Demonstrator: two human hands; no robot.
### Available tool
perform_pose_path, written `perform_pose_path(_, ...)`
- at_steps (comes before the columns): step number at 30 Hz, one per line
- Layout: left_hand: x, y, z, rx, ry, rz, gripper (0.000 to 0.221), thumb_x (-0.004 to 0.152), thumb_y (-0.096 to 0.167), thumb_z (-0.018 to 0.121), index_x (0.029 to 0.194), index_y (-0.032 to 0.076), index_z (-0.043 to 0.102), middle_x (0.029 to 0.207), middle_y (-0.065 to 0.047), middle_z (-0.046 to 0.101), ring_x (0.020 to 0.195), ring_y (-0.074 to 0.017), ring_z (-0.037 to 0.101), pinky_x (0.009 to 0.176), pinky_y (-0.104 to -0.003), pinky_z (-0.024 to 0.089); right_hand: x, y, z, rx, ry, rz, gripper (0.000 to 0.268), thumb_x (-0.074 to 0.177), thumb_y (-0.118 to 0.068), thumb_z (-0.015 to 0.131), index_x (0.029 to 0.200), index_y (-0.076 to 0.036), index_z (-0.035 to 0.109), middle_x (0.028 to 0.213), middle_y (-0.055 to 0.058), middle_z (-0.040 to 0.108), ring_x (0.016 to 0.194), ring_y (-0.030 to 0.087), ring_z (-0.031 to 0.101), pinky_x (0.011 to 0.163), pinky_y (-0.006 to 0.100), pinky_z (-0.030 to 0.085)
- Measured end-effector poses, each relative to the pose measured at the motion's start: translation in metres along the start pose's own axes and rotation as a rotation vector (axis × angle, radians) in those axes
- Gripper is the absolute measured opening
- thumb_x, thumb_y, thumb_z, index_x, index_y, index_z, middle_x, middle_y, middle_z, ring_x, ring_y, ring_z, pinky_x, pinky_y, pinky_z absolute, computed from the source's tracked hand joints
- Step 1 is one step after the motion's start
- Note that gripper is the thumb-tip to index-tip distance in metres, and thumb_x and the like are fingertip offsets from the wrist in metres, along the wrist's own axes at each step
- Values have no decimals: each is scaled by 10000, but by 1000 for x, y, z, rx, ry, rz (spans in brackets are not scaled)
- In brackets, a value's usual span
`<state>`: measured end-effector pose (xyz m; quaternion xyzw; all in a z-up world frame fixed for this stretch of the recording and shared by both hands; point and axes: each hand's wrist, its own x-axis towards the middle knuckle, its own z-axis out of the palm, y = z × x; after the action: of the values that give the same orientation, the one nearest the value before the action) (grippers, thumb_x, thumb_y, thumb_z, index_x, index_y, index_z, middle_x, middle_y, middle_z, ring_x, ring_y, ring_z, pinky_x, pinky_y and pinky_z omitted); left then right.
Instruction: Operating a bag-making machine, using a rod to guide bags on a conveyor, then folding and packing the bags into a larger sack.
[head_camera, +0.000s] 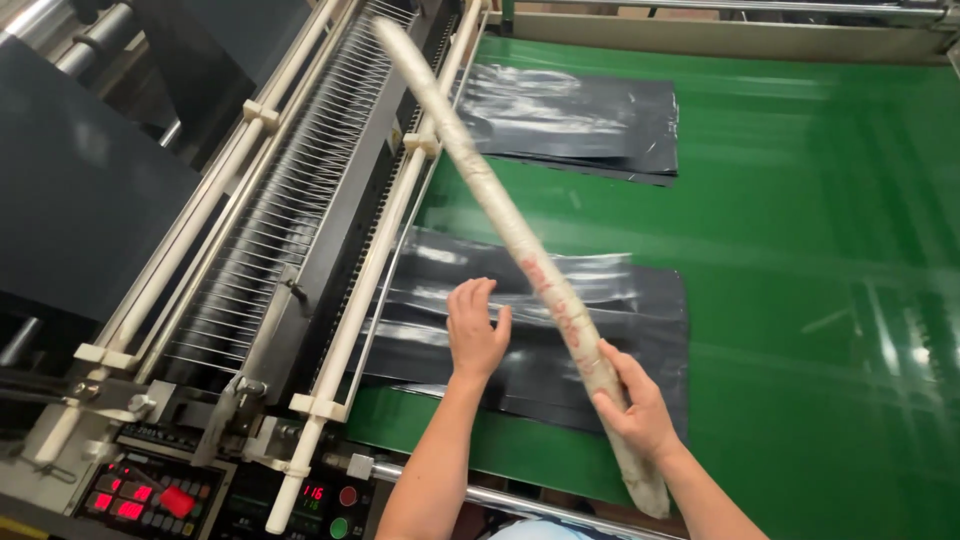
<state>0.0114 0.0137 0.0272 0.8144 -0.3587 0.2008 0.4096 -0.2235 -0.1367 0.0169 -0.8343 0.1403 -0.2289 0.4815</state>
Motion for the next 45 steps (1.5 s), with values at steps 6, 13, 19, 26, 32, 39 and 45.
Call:
perform_pose_path(6, -18, -1, 27, 151, -503, -130, 523, 829, 365, 659, 1294, 156, 544, 1417, -54, 476, 1362, -336, 344, 963, -628, 388, 11, 17, -18, -119, 186, 208, 674, 801, -171, 645, 1457, -118, 499, 1493, 89, 521, 1345, 229, 502, 1127, 366, 365)
perform_pose_path(13, -17, 13, 18, 231, -1022, -160, 644, 916, 473, 593, 1462, 187, 410, 1630, -75, 218, 1511, -398, 78, 1088, -740, 208, 21, -11, -32, -246, 278, 505, 700, 822, -211, 588, 1504, -139, 450, 1502, 112, 484, 1335, 300, 461, 1093, 448, 349)
perform_pose_path(19, -24, -9, 31, 70, -540, -99, 558, 872, 343, 652, 1379, 145, 530, 1452, -83, 508, 1399, -374, 372, 975, -603, 413, 13, -27, -13, -113, 239, 325, 698, 834, -119, 618, 1511, -86, 450, 1491, 136, 485, 1276, 270, 503, 1028, 397, 420)
perform_pose_path(26, -3, -1, 0, 65, 24, -7, 405, 841, 207, 664, 1226, 104, 595, 1226, -71, 610, 1221, -298, 528, 768, -463, 559, -6, 6, 12, -48, 93, -53, 703, 785, -113, 667, 1466, -64, 502, 1381, 95, 565, 1120, 190, 564, 909, 300, 459)
perform_pose_path(32, 1, 10, -10, 92, 189, 105, 354, 847, 153, 682, 1187, 91, 607, 1192, -70, 631, 1166, -295, 563, 786, -419, 554, -5, 2, 13, -25, 31, -204, 656, 820, -162, 665, 1445, -40, 506, 1331, 126, 582, 1195, 239, 576, 1062, 365, 438)
perform_pose_path(39, -18, 1, 14, 165, -243, -59, 410, 843, 252, 674, 1226, 126, 601, 1306, -65, 551, 1269, -339, 455, 851, -555, 487, 8, 6, -7, -91, 162, 153, 688, 808, -96, 645, 1478, -86, 487, 1454, 134, 529, 1253, 248, 531, 1042, 356, 421)
perform_pose_path(45, -18, 4, 16, 164, -800, -207, 513, 919, 344, 626, 1366, 132, 490, 1550, -101, 345, 1469, -421, 191, 1063, -757, 255, 23, -23, -27, -125, 294, 505, 683, 829, -138, 604, 1499, -115, 467, 1481, 128, 498, 1284, 289, 500, 1065, 433, 390)
